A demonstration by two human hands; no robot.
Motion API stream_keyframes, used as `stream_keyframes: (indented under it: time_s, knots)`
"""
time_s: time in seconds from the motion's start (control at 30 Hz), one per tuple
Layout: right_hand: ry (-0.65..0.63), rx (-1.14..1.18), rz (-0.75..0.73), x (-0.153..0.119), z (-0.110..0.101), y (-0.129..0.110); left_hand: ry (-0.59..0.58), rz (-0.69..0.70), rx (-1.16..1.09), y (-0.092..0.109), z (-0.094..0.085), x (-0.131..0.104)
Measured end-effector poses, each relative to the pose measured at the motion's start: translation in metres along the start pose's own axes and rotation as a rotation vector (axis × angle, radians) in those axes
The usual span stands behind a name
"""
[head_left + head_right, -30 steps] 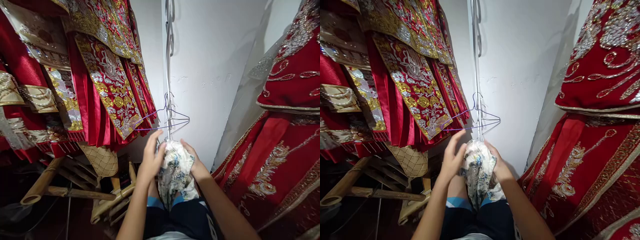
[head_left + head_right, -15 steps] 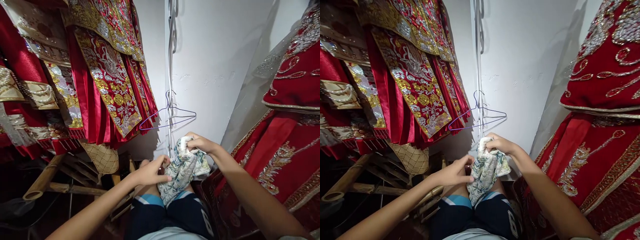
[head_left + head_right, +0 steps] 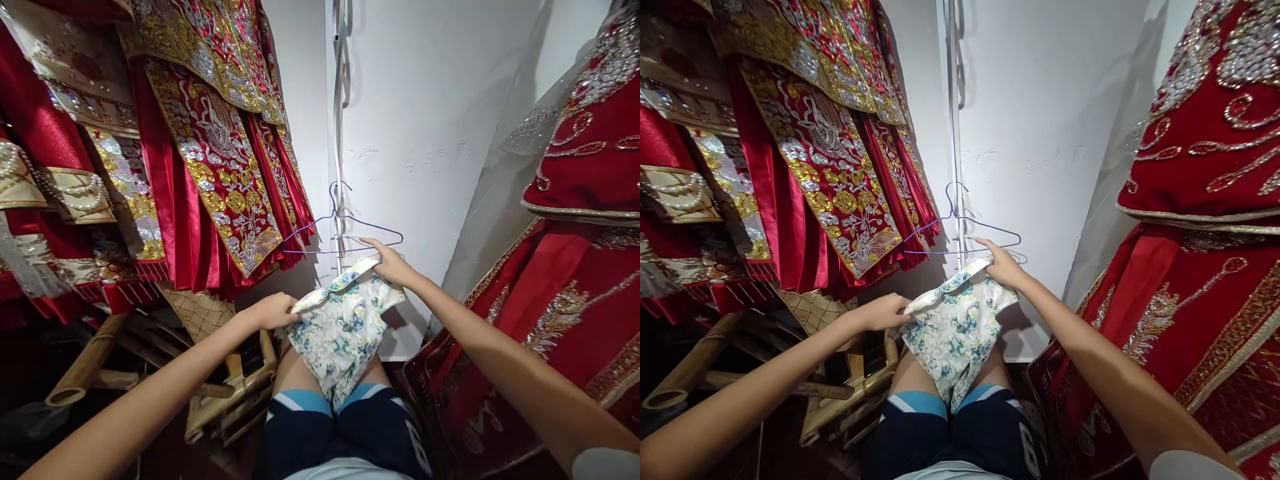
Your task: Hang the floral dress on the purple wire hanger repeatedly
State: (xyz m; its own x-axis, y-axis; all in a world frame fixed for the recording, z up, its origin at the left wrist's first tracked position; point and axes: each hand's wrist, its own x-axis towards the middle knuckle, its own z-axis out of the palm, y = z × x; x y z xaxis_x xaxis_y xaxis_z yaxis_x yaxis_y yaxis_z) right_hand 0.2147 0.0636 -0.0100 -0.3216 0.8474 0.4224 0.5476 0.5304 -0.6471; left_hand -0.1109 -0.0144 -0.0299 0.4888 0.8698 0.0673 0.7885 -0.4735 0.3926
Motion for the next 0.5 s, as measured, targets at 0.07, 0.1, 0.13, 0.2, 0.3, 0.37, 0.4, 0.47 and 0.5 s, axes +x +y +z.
stream_keyframes:
  time_s: [0.07,0.1,0.13,0.2,0.3,0.37,0.4,0.47,0.5]
  knots:
    - [0.035,-0.029,0.006,0.015,0.012,0.013,0.068,-0.092,0.164,-0.01,-0.012,0.004]
    - [0.044,-0.04,0.007,0.023,0.018,0.018,0.106,-0.124,0.232,-0.012,-0.016,0.006]
    - [0.047,-0.049,0.011,0.03,0.024,0.021,0.139,-0.148,0.286,-0.014,-0.019,0.009]
    - [0.047,-0.064,0.031,0.039,0.032,0.025,0.184,-0.179,0.35,-0.018,-0.023,0.014]
    - [0.07,-0.088,0.066,0.039,0.033,0.028,0.223,-0.204,0.371,-0.025,-0.025,0.02]
    - [0.096,-0.1,0.084,0.032,0.026,0.029,0.25,-0.194,0.372,-0.029,-0.028,0.023]
    - [0.106,-0.102,0.091,0.028,0.021,0.03,0.261,-0.184,0.37,-0.031,-0.03,0.025]
    - [0.122,-0.097,0.103,0.021,0.009,0.029,0.313,-0.134,0.347,-0.031,-0.034,0.028]
    - [0.129,-0.09,0.109,0.019,0.004,0.028,0.356,-0.09,0.322,-0.029,-0.037,0.029]
